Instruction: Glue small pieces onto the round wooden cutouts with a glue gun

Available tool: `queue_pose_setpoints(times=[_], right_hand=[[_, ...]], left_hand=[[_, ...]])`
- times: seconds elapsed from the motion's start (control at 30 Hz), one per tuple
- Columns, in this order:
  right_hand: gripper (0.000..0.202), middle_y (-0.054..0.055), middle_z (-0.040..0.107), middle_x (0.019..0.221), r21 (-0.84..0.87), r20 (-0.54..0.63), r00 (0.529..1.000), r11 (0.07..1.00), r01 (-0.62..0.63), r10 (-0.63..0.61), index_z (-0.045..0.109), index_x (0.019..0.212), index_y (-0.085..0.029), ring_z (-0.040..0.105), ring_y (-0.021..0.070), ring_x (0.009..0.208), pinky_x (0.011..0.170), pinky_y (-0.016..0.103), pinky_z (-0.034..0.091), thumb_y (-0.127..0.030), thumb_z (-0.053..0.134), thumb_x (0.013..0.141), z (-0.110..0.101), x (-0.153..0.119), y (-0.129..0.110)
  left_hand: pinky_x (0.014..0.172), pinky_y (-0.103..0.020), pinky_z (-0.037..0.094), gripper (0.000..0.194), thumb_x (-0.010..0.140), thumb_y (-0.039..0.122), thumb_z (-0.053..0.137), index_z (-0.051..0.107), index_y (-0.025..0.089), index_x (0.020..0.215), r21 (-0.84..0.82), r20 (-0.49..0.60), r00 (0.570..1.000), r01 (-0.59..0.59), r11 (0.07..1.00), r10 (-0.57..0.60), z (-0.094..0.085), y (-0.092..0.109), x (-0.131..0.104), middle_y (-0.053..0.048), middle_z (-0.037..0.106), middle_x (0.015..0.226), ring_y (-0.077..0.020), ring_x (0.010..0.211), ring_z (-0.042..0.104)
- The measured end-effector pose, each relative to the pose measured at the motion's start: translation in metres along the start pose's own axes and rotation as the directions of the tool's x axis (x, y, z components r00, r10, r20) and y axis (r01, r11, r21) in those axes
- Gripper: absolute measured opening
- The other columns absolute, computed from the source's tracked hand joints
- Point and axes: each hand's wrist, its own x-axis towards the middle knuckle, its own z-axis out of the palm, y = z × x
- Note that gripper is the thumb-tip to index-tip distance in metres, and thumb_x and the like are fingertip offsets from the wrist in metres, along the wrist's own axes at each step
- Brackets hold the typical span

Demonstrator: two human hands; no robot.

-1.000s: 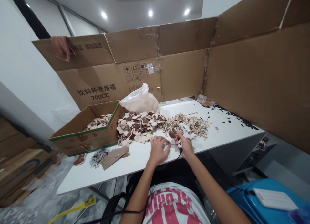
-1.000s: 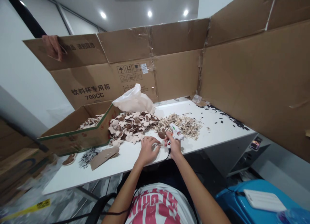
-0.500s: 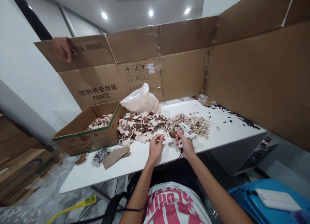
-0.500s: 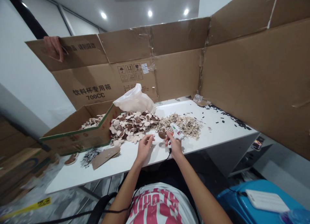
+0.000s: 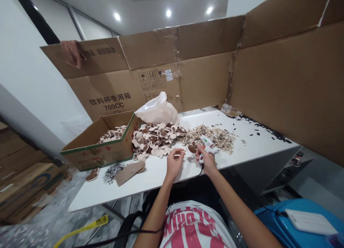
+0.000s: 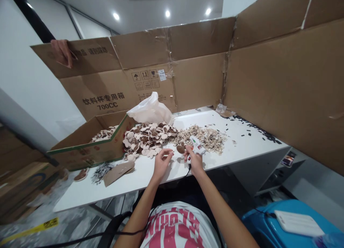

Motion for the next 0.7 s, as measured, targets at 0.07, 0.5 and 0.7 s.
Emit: queue_pose_setpoints(times=[0.07,0.5,0.7], right_hand=[[0.047,0.002,0.063,0.065,-0.003,0.001,1.0,1.0,0.005,-0.005,0.065,0.08,-0.021,0.052,0.0177,0.044,0.04,0.028,0.041,-0.06,0.091,0.073,0.0003,-0.0002,-0.0004],[0.047,0.003,0.064,0.064,-0.006,-0.007,1.0,1.0,-0.002,0.002,0.067,0.08,-0.02,0.052,0.0164,0.044,0.039,0.026,0.041,-0.059,0.092,0.073,0.0013,-0.0029,-0.004],[0.048,0.003,0.063,0.064,0.004,-0.013,1.0,1.0,0.001,-0.001,0.068,0.081,-0.02,0.052,0.0161,0.044,0.038,0.025,0.041,-0.06,0.093,0.072,0.0017,-0.0029,-0.0035]], left_hand=[[0.08,-0.034,0.058,0.024,0.089,0.043,0.071,0.074,0.02,0.097,0.016,-0.007,1.0,-0.005,1.0,0.005,-0.0004,-0.0001,0.0001,-0.008,0.076,0.099,-0.0234,0.096,0.071],[0.083,-0.036,0.057,0.026,0.087,0.044,0.073,0.067,0.019,0.084,0.021,-0.057,0.998,-0.02,1.0,0.021,-0.0004,-0.0077,0.0001,-0.005,0.071,0.088,-0.0213,0.089,0.069],[0.082,-0.035,0.057,0.022,0.087,0.038,0.075,0.068,0.02,0.097,0.005,-0.056,0.998,-0.032,0.999,0.032,-0.0005,-0.0074,-0.0001,-0.006,0.073,0.094,-0.0211,0.09,0.07]])
